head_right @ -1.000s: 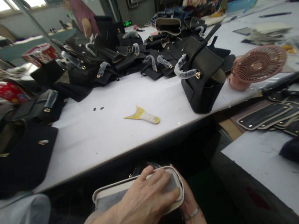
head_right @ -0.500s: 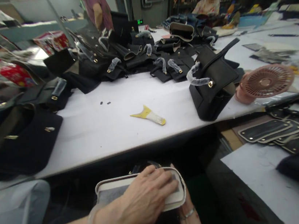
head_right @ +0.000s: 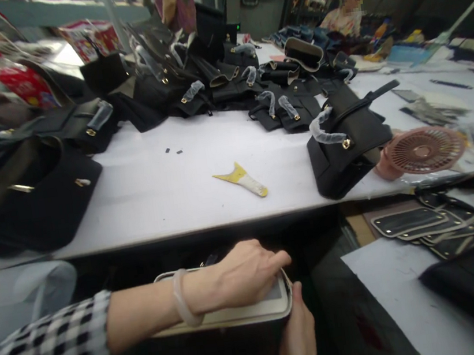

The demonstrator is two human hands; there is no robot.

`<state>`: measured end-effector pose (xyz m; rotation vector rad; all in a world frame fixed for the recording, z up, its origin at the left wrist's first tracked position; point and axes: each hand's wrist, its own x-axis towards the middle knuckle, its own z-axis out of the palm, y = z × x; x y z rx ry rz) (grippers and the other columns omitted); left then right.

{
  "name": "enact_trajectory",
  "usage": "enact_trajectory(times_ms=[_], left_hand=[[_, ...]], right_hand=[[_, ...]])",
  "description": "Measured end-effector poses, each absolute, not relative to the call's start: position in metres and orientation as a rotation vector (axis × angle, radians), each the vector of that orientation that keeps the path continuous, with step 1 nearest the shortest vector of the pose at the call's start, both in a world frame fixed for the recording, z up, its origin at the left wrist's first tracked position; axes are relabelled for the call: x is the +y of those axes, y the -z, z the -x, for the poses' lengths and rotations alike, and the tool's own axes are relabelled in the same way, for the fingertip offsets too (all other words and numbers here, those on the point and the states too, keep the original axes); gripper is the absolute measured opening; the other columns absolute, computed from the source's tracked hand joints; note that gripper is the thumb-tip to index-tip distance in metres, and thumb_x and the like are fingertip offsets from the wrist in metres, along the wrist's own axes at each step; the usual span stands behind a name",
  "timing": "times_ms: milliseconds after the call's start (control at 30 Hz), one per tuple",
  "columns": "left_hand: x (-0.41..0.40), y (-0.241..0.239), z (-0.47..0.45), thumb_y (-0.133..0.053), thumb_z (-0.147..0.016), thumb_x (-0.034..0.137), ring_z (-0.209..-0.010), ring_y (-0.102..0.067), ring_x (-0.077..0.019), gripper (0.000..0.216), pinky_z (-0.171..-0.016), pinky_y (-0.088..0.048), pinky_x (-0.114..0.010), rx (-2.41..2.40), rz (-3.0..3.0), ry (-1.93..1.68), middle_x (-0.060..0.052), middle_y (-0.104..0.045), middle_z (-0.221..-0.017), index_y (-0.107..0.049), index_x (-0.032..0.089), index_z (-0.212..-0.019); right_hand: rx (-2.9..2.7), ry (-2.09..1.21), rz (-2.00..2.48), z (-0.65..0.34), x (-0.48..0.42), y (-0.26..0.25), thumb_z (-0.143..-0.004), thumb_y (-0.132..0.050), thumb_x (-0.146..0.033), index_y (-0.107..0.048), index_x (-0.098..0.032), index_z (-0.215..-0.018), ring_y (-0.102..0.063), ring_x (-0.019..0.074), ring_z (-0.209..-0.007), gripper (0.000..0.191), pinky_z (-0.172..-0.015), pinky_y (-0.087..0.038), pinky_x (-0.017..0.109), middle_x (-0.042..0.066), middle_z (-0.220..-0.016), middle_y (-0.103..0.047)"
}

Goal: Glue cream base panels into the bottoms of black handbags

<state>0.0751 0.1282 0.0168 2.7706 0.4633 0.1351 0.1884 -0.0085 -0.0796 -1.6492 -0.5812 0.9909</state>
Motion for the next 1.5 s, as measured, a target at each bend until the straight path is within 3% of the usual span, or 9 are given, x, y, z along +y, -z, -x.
enact_trajectory(times_ms=[133,233,500,667,833,1033,1167,1333,1500], left_hand=[[0.14,-0.016,-0.083,-0.054,-0.083,0.014,-0.067,-0.067,-0.0197,0.023,-0.045,-0.036,-0.032,0.437,-2.699,-0.214,-0.002,-0.069,-0.087,-0.054,0.017,-0.106],[0.148,-0.017,-0.089,-0.057,-0.079,0.014,-0.072,-0.068,-0.0199,0.017,-0.044,-0.035,-0.031,0.413,-2.667,-0.176,-0.003,-0.068,-0.094,-0.061,0.017,-0.094],[0.17,-0.009,-0.108,-0.057,-0.075,0.025,-0.09,-0.067,-0.0244,0.024,-0.06,-0.046,-0.031,0.359,-2.42,0.168,-0.003,-0.07,-0.105,-0.072,0.025,-0.094],[0.178,0.002,-0.112,-0.056,-0.073,0.035,-0.084,-0.068,-0.0219,0.028,-0.059,-0.047,-0.028,0.348,-2.291,0.286,0.0,-0.073,-0.096,-0.071,0.029,-0.096],[0.182,0.006,-0.11,-0.055,-0.073,0.036,-0.086,-0.067,-0.0209,0.03,-0.06,-0.047,-0.027,0.333,-2.232,0.278,0.003,-0.073,-0.099,-0.07,0.033,-0.099],[0.182,0.01,-0.108,-0.056,-0.074,0.037,-0.093,-0.067,-0.0236,0.029,-0.071,-0.05,-0.032,0.34,-2.206,0.242,0.001,-0.073,-0.104,-0.072,0.031,-0.098],[0.183,0.012,-0.106,-0.057,-0.075,0.038,-0.097,-0.067,-0.0229,0.027,-0.076,-0.05,-0.031,0.328,-2.184,0.232,0.001,-0.074,-0.106,-0.073,0.031,-0.096],[0.189,0.018,-0.108,-0.058,-0.076,0.042,-0.095,-0.067,-0.0194,0.028,-0.078,-0.05,-0.028,0.32,-2.123,0.254,0.003,-0.075,-0.103,-0.074,0.031,-0.096],[0.191,0.017,-0.109,-0.059,-0.076,0.04,-0.097,-0.067,-0.0192,0.028,-0.081,-0.05,-0.027,0.359,-2.082,0.267,0.004,-0.075,-0.1,-0.076,0.031,-0.096]], right_hand=[[-0.526,-0.959,1.803,-0.187,-0.022,0.061,-0.087,-0.054,-0.064,-0.06,-0.021,-0.133,-0.05,0.0275,-0.13,0.063,-0.105,-0.041,0.034,0.005,-0.136,-0.06],[-0.616,-0.847,1.878,-0.185,-0.022,0.058,-0.08,-0.065,-0.062,-0.064,-0.023,-0.129,-0.045,0.0278,-0.134,0.062,-0.111,-0.034,0.035,0.003,-0.139,-0.058],[-0.581,-0.704,1.968,-0.191,-0.018,0.056,-0.074,-0.069,-0.061,-0.074,-0.015,-0.108,-0.061,0.0305,-0.111,0.058,-0.094,-0.047,0.036,0.01,-0.116,-0.07],[-0.746,-0.519,2.05,-0.19,-0.011,0.044,-0.075,-0.065,-0.065,-0.077,-0.014,-0.092,-0.067,0.0284,-0.092,0.055,-0.081,-0.051,0.032,0.012,-0.097,-0.074],[-0.904,-0.298,2.076,-0.186,-0.008,0.045,-0.084,-0.059,-0.063,-0.077,-0.014,-0.091,-0.069,0.0256,-0.088,0.052,-0.078,-0.049,0.029,0.012,-0.094,-0.074],[-1.307,-0.053,2.018,-0.187,-0.009,0.043,-0.094,-0.055,-0.042,-0.075,-0.012,-0.1,-0.069,0.0183,-0.086,0.037,-0.08,-0.045,0.021,0.009,-0.095,-0.074],[-1.26,-0.312,2.004,-0.194,-0.013,0.037,-0.093,-0.056,-0.044,-0.076,-0.016,-0.102,-0.067,0.0197,-0.095,0.035,-0.085,-0.046,0.022,0.008,-0.104,-0.072],[-0.692,-0.9,1.848,-0.207,-0.016,0.043,-0.086,-0.064,-0.051,-0.074,-0.018,-0.107,-0.063,0.0245,-0.101,0.04,-0.08,-0.051,0.028,0.01,-0.114,-0.069],[-0.377,-1.181,1.536,-0.207,-0.009,0.049,-0.081,-0.073,-0.046,-0.075,-0.019,-0.105,-0.06,0.0244,-0.102,0.035,-0.08,-0.051,0.03,0.008,-0.109,-0.07]])
